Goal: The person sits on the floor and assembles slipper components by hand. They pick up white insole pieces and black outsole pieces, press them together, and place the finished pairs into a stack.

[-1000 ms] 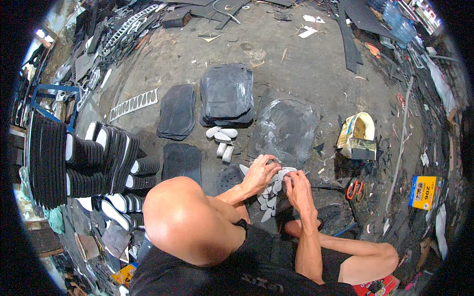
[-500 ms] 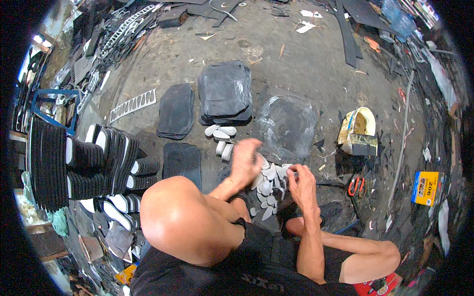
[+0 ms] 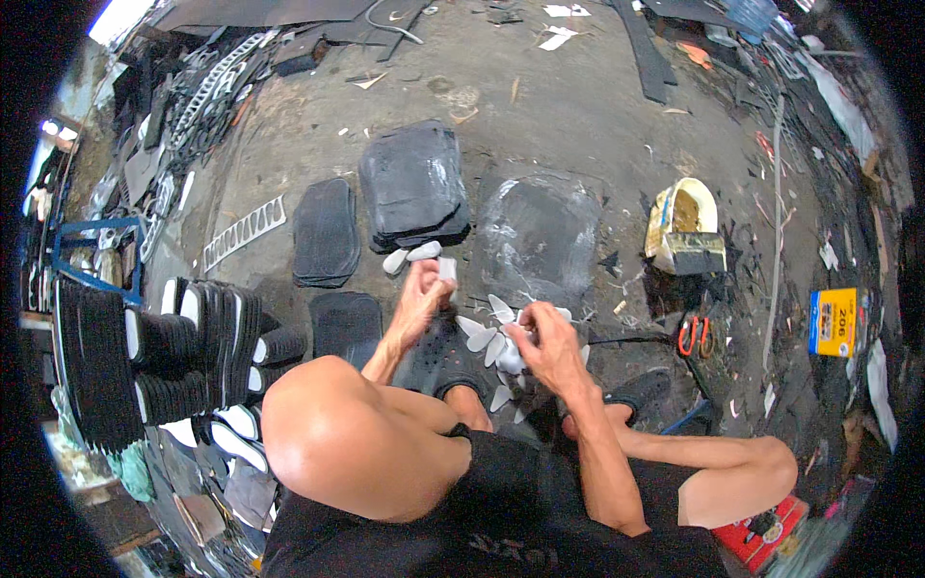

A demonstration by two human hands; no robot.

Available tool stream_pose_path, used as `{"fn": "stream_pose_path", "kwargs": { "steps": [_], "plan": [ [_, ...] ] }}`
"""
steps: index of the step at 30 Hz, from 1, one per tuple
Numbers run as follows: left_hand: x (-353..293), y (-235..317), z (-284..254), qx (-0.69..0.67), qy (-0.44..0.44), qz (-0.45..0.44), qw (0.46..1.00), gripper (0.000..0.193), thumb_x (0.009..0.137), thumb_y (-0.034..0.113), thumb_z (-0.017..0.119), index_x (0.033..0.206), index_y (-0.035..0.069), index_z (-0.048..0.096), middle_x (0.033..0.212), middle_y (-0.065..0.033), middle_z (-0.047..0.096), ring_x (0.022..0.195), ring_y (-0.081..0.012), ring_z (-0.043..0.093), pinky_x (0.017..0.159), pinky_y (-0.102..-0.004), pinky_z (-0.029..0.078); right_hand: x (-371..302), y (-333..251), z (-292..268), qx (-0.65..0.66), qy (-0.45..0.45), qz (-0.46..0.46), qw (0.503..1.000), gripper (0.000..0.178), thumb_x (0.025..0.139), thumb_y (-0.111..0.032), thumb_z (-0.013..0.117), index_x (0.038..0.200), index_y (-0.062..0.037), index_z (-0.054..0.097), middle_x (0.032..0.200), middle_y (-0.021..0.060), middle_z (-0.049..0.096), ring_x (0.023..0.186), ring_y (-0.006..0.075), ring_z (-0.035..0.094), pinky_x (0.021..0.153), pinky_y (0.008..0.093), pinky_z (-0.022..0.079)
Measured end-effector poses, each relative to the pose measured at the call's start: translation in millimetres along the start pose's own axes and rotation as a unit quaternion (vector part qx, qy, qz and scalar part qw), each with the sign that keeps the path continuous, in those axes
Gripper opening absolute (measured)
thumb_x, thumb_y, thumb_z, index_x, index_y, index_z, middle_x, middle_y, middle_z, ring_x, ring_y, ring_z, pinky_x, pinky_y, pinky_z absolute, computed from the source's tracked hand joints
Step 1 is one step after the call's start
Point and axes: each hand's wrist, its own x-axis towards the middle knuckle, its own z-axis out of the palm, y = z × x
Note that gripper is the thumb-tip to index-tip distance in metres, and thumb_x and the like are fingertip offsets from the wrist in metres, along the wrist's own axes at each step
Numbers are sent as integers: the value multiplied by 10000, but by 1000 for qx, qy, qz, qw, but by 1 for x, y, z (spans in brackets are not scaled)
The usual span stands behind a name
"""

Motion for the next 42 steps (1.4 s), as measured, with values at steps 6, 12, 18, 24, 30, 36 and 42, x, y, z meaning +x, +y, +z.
{"fn": "stream_pose_path", "kwargs": {
  "steps": [6, 12, 18, 24, 30, 36, 42],
  "plan": [
    [-36, -4, 88, -313, -119, -172, 927, 508, 1028, 379, 594, 1418, 54, 568, 1186, -99, 658, 1049, -273, 660, 893, -440, 560, 1, -4, 15, -36, -14, -128, 991, 356, 1011, -320, 735, 1111, -4, 605, 1056, 195, 606, 938, 449, 651, 774, 523, 532],
    [-36, -21, 86, -325, -173, -234, 900, 382, 1062, 474, 610, 1137, 100, 629, 928, -61, 659, 743, -188, 625, 671, -349, 500, 0, 2, 7, 42, -60, -112, 991, 270, 1078, -265, 615, 1149, -5, 625, 1090, 205, 593, 1028, 461, 636, 833, 525, 522],
    [-42, 7, 95, -329, -164, -213, 905, 399, 1091, 490, 552, 1109, 94, 594, 753, 10, 522, 596, -117, 429, 575, -300, 354, 5, 19, 8, -16, 69, -99, 993, 198, 1091, -188, 552, 1097, -1, 621, 1004, 218, 596, 962, 472, 623, 819, 528, 507],
    [-38, -5, 80, -337, -128, -148, 921, 409, 1110, 468, 501, 1144, 64, 555, 757, -37, 544, 618, -140, 450, 596, -285, 356, 0, 27, -41, -140, 6, -3, 990, 384, 1025, -344, 718, 898, -11, 577, 798, 187, 607, 730, 390, 612, 680, 479, 490],
    [-43, -18, 100, -225, -126, -252, 933, 417, 1090, 489, 542, 1170, 92, 644, 886, -51, 672, 664, -151, 575, 591, -315, 424, -4, 21, 17, -9, -3, -111, 994, 367, 1051, -373, 671, 1022, -15, 596, 981, 209, 641, 888, 441, 655, 765, 499, 513],
    [-43, -19, 90, -305, -196, -223, 905, 339, 1095, 455, 555, 1094, 116, 561, 815, -10, 591, 623, -104, 432, 581, -299, 332, 4, 25, -9, -10, 31, -53, 998, 266, 1101, -241, 557, 1007, 6, 592, 926, 228, 650, 880, 487, 649, 774, 553, 504],
    [-48, -9, 91, -301, -143, -191, 923, 316, 1093, 429, 516, 1116, 117, 566, 728, -6, 522, 603, -120, 413, 569, -311, 317, -3, 33, -17, -51, 23, -110, 992, 193, 1045, -157, 638, 959, 9, 590, 884, 261, 671, 842, 504, 660, 733, 542, 514]
  ]
}}
